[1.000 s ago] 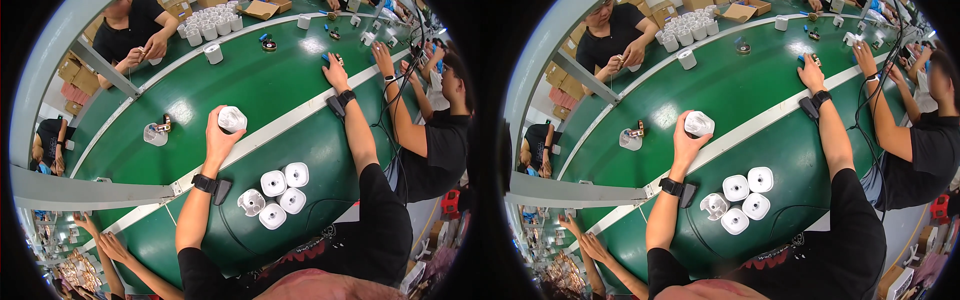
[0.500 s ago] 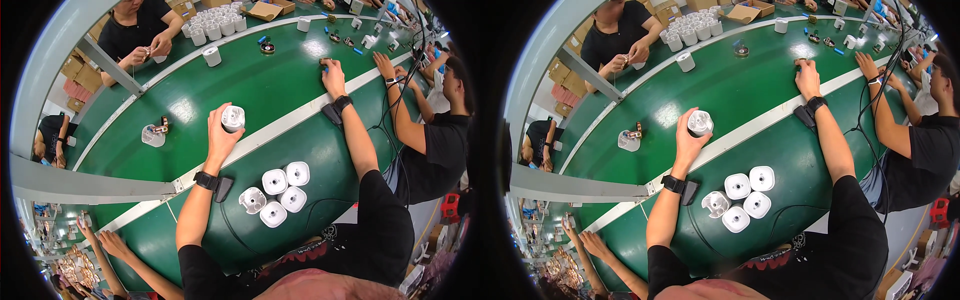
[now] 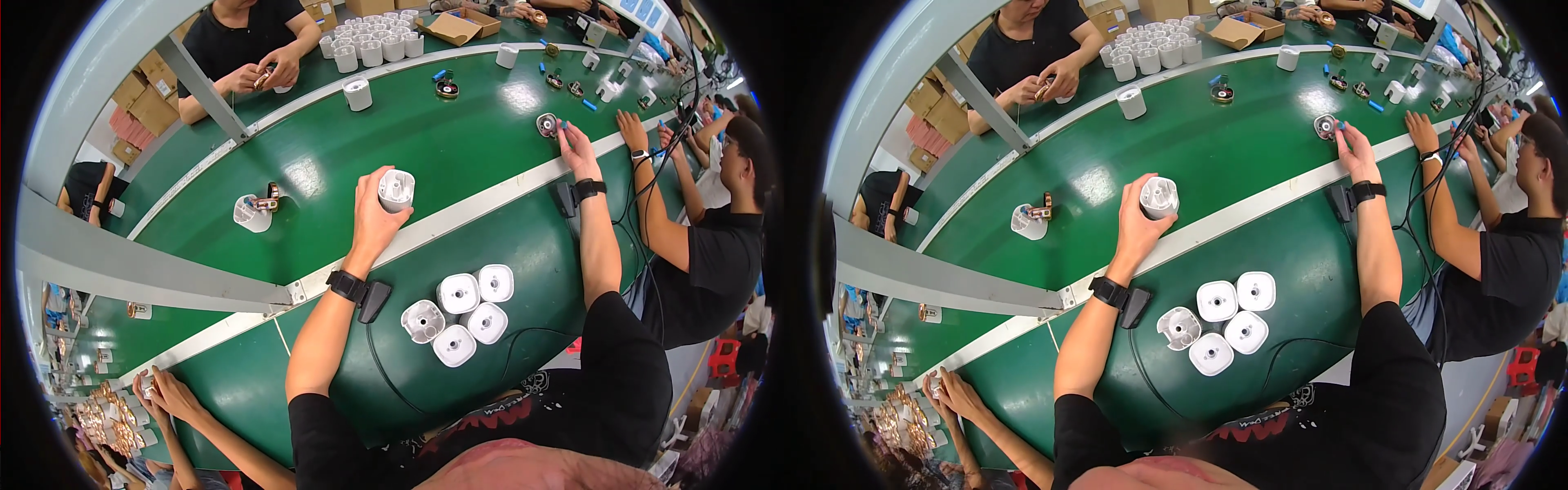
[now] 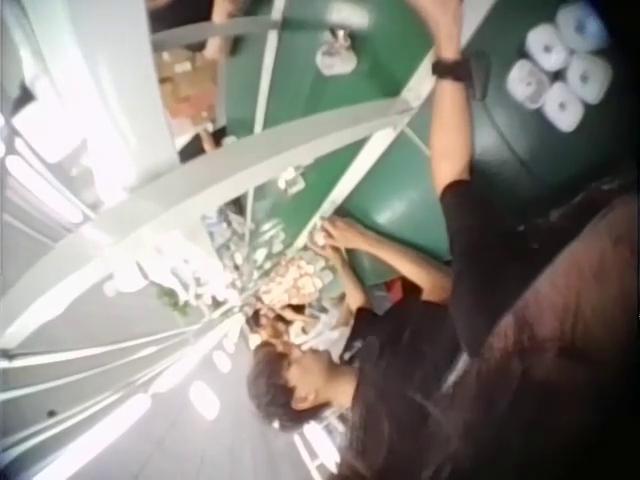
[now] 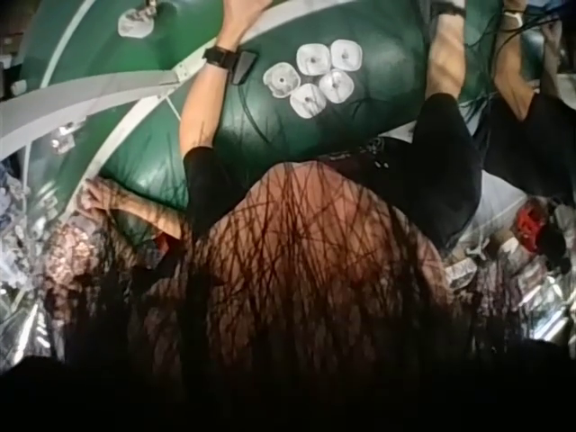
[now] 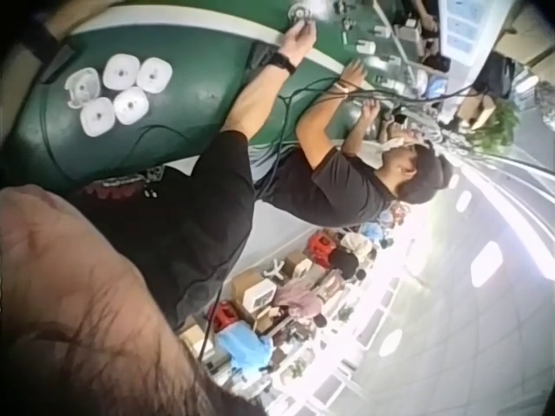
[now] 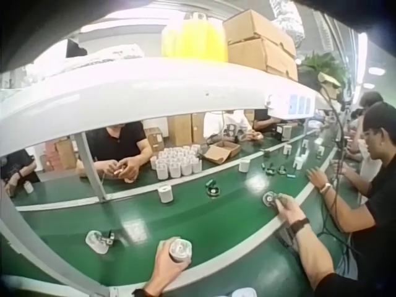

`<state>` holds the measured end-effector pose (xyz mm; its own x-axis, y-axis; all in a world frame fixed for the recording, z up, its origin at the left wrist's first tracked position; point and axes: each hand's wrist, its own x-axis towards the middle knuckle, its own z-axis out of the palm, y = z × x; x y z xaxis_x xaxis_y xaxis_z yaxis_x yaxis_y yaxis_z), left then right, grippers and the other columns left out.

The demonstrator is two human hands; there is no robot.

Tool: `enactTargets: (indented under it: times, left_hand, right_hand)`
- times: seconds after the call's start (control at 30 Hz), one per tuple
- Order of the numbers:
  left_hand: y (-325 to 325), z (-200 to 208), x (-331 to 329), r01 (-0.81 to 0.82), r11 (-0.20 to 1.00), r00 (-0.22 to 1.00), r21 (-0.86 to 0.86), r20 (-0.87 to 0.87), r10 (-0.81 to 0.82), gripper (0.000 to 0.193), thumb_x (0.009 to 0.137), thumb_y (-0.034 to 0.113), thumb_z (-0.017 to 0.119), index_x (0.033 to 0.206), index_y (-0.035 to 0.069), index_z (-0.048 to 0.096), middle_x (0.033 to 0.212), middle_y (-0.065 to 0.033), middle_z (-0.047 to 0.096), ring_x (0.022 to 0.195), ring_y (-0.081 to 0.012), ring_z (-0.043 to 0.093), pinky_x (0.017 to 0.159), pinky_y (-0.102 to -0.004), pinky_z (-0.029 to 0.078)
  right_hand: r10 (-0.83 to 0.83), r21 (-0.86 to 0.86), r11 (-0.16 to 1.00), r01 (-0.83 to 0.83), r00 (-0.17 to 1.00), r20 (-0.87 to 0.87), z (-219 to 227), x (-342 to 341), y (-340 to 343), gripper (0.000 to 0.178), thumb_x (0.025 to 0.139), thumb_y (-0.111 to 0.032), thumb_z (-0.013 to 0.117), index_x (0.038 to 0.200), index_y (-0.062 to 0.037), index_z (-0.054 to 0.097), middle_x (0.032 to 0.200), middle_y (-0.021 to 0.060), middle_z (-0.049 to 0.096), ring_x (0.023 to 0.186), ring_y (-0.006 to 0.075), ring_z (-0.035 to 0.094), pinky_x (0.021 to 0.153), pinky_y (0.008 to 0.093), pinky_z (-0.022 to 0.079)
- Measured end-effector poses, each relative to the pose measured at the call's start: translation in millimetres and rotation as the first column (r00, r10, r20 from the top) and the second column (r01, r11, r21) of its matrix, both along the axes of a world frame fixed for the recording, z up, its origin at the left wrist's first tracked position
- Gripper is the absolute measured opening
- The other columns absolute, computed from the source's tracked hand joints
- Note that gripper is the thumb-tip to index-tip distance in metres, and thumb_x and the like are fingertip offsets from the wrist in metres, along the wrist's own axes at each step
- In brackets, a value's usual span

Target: The person picks up a white plastic housing and a battery, then inserts the battery into the housing. They place a metal component onto the housing and press it into place by hand before setting the assembled unit down on the green work surface.

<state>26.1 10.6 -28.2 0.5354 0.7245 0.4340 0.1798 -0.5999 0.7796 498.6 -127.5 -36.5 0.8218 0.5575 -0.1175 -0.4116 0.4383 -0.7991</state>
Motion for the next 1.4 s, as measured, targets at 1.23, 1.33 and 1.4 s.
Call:
enactTargets:
  times: [1.23,1.33,1.4]
  left_hand:
    - [-16,22,3,0.227,0.973,0.974,0.049,0.004,-0.228,0.071,0.062,0.001,0.085,0.125,0.005,0.054,0.12,-0.0094,0.057,0.108,-0.025,0.06,0.091,-0.0345,0.05]
    - [-16,20,3,0.231,0.971,0.973,0.058,-0.007,-0.231,0.071,0.062,0.0,0.084,0.125,0.005,0.054,0.12,-0.0097,0.057,0.108,-0.0258,0.06,0.091,-0.0348,0.05]
    - [-16,19,3,0.233,0.97,0.972,0.064,-0.012,-0.233,0.071,0.062,0.0,0.084,0.125,0.005,0.054,0.12,-0.0098,0.057,0.107,-0.0262,0.06,0.091,-0.0349,0.05]
  right_hand:
    - [0.556,-0.363,0.828,-0.427,0.54,0.633,64,-277,20,0.018,0.089,-0.002,0.068,0.106,0.0044,0.064,0.097,0.012,0.072,0.076,0.014,0.069,0.066,0.0255,0.055]
    - [0.511,-0.384,0.859,-0.338,0.519,0.686,69,-280,20,0.019,0.088,-0.003,0.071,0.103,0.0051,0.065,0.09,0.0106,0.072,0.072,0.0135,0.069,0.063,0.0249,0.055]
    - [0.456,-0.432,0.888,-0.156,0.412,0.789,74,-281,19,0.017,0.086,-0.002,0.073,0.1,0.0047,0.066,0.088,0.0096,0.072,0.071,0.0128,0.069,0.061,0.0236,0.054]
